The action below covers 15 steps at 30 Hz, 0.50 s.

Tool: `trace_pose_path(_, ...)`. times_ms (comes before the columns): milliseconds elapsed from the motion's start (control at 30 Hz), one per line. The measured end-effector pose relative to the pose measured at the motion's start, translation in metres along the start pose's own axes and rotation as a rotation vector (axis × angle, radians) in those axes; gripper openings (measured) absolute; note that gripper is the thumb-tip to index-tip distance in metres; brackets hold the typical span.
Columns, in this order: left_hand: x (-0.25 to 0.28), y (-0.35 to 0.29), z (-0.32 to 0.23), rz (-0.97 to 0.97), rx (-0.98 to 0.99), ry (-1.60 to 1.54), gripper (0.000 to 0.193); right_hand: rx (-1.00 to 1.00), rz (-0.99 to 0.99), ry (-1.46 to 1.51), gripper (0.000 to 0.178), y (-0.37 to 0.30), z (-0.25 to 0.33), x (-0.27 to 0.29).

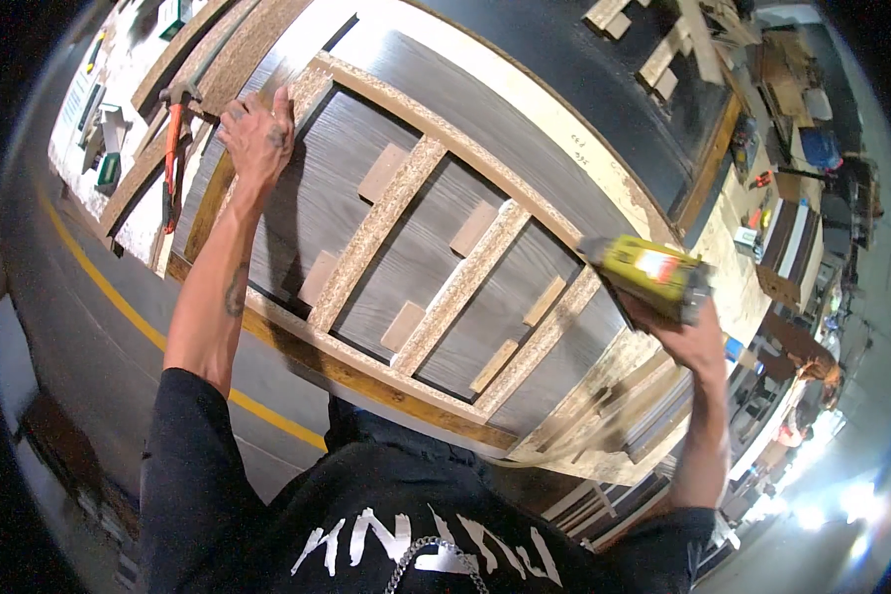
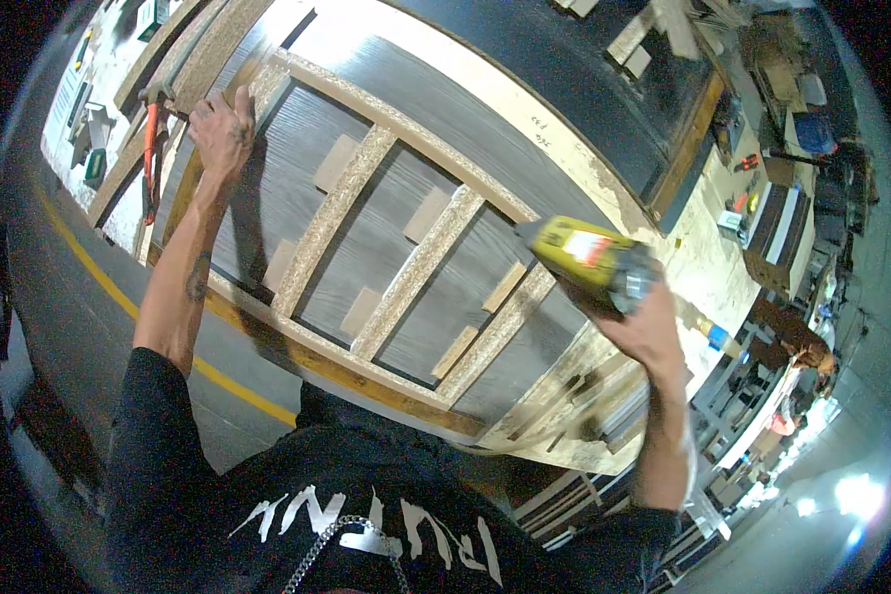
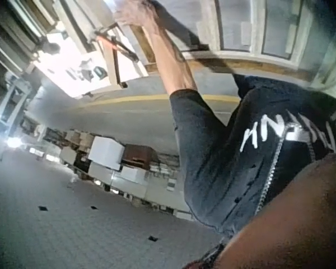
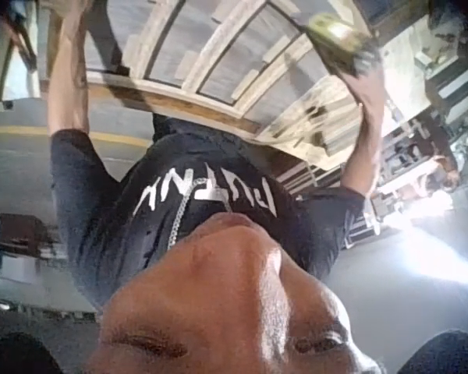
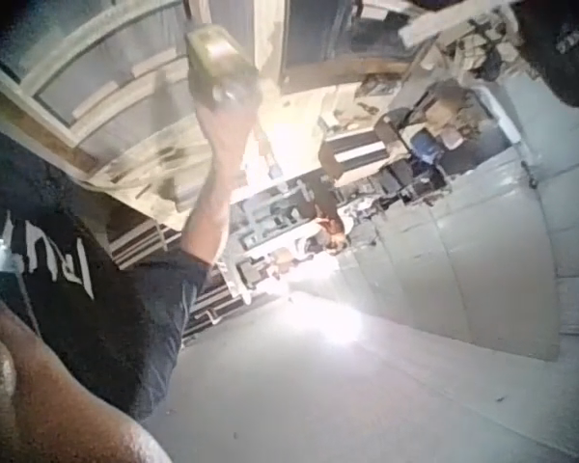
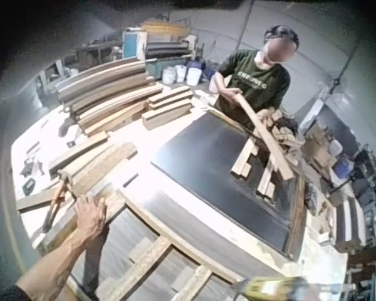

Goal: Assembling a wooden frame by positioning slats and securing them with a pneumatic nail gun.

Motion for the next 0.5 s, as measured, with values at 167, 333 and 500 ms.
trace_pose_path(167,-0.001,-0.004,-0.003,-0.061,-0.019,0.027,0.054,0.003,0.103,0.140,0.031,0.082,0.020,-0.065)
trace_pose_path(333,0.007,-0.002,-0.005,-0.042,-0.011,-0.018,0.056,-0.155,0.167,0.033,0.036,0.093,0.021,-0.077)
trace_pose_path(500,0.003,-0.003,-0.001,-0.058,-0.028,-0.033,0.059,-0.201,0.194,0.036,0.035,0.091,0.015,-0.086)
Point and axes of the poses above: each hand's wrist, its own y-axis towards the middle knuckle, its own x-axis out of the back of the hand, z = x × y, the point moved 1 cm from there along y, towards the middle knuckle, and after that the axes turned 2 degrees about -x, right-handed, at the moved point
